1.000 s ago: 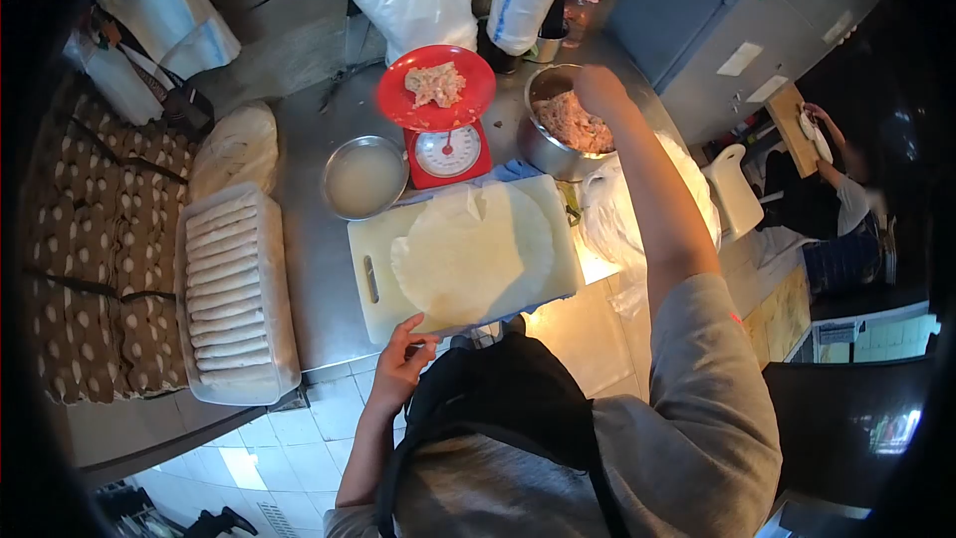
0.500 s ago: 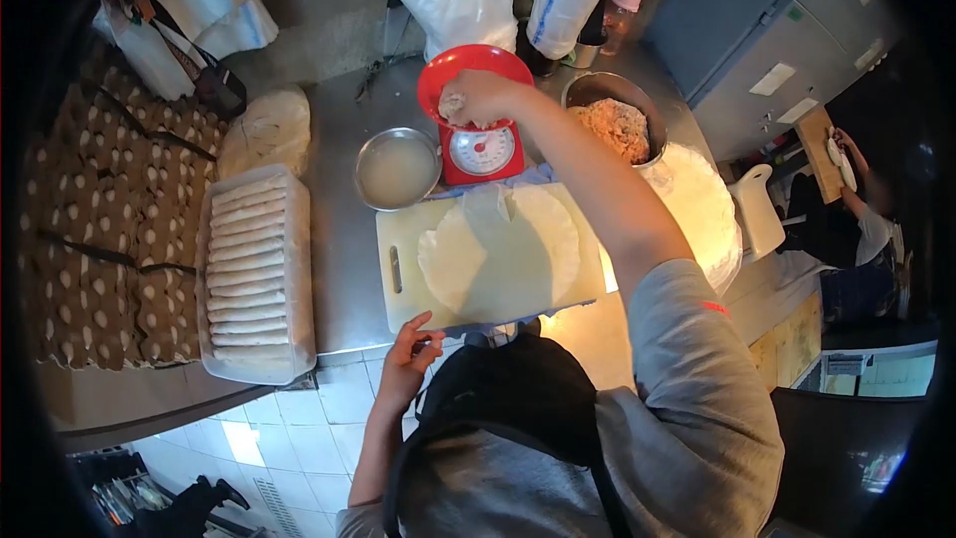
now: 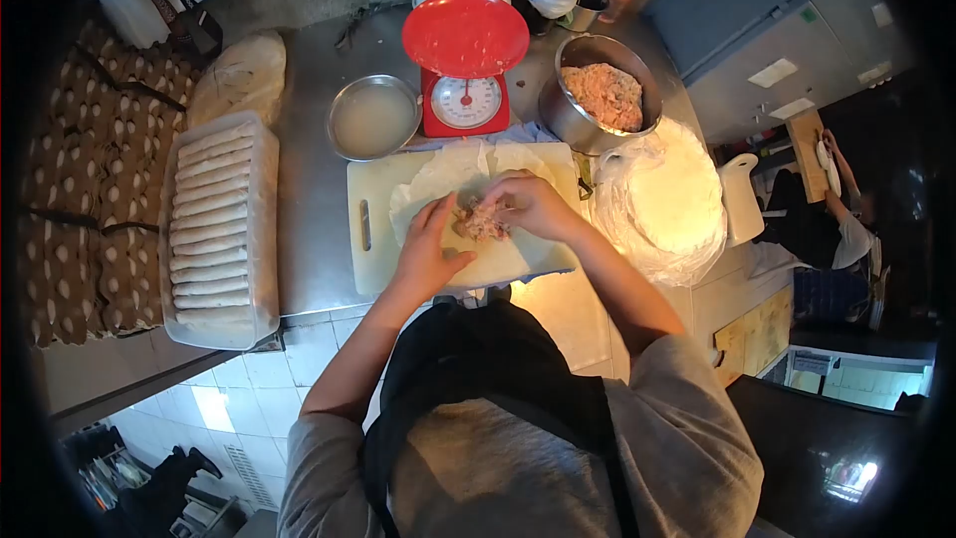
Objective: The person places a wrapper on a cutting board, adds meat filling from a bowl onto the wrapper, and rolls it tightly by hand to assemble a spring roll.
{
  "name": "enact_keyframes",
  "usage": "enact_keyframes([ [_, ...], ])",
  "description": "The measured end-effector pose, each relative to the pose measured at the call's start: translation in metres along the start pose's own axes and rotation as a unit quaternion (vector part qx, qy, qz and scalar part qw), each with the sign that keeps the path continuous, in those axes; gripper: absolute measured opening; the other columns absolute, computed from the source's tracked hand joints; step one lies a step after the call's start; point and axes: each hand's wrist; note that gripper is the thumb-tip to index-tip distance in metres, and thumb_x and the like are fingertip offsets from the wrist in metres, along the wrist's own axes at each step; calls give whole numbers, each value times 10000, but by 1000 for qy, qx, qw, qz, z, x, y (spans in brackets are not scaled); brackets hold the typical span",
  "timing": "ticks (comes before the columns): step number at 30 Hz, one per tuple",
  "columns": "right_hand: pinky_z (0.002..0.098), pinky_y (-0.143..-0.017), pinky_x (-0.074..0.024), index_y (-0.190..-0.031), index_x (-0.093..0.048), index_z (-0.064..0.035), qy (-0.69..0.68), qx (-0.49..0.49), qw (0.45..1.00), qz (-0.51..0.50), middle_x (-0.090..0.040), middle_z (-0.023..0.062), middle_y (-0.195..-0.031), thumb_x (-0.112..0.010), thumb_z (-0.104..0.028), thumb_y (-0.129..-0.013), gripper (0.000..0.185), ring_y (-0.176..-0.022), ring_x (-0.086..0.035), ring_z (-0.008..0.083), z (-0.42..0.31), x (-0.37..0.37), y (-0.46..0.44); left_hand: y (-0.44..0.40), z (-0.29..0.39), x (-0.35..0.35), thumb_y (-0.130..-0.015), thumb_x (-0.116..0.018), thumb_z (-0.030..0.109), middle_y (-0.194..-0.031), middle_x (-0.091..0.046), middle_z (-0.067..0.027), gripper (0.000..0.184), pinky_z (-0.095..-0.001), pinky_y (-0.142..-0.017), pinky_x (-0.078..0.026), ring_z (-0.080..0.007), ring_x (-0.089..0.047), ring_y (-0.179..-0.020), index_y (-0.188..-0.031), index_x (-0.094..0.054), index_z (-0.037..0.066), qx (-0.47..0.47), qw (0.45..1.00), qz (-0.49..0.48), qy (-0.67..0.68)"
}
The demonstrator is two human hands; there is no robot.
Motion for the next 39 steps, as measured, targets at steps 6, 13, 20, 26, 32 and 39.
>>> enact_keyframes([
  [6,364,-858,-489,-881,-708,-34,-9,37,991,131,-669,106,-991,-745,-16,-675,210,-987,-617,277,6,-42,33,-21,-25,-41,-700,-773,119,-1320,-528,-154,677,-400,-1044,-390,-344,-474,-1236,-1327,-520,72,-103,994,-30,4],
  [13,350,-830,-444,-868,-733,-99,20,-28,988,147,-653,44,-909,-753,-33,-661,218,-935,-569,226,-2,-9,43,-15,-5,-18,-741,-723,88,-1146,-654,-116,438,-385,-964,-458,-291,-599,-1085,-1170,-644,49,-165,981,57,-83],
  [20,356,-770,-428,-894,-736,-133,127,12,988,85,-637,-10,-893,-758,-57,-658,249,-893,-558,227,7,-10,47,-15,-34,-34,-720,-725,49,-1046,-681,-104,259,-367,-920,-488,-278,-617,-1044,-978,-718,63,-127,992,21,2],
  [26,397,-816,-416,-1068,-680,-107,61,-23,989,131,-593,63,-1022,-806,-154,-611,477,-935,-547,272,0,0,47,-13,11,-13,-709,-730,70,-1240,-579,-108,506,-389,-1009,-420,-295,-495,-1210,-1201,-620,112,-87,995,5,-52],
  [32,407,-778,-396,-1053,-665,-88,137,-26,986,94,-553,77,-952,-738,-104,-645,416,-946,-535,279,15,-17,43,-40,-2,-37,-718,-694,66,-1165,-598,-109,558,-407,-953,-438,-304,-523,-1111,-1262,-571,83,-127,988,-63,-67],
  [39,372,-746,-429,-1035,-685,-90,96,-19,992,81,-599,72,-955,-760,-70,-648,395,-881,-568,265,24,-1,42,-28,-14,-28,-712,-710,67,-1118,-649,-108,532,-378,-958,-441,-305,-563,-1074,-1232,-604,83,-104,989,-28,-99],
])
Point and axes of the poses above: each hand's wrist, its own y-axis away from the middle knuckle, its own x-axis out of the back of the hand, z = x × y
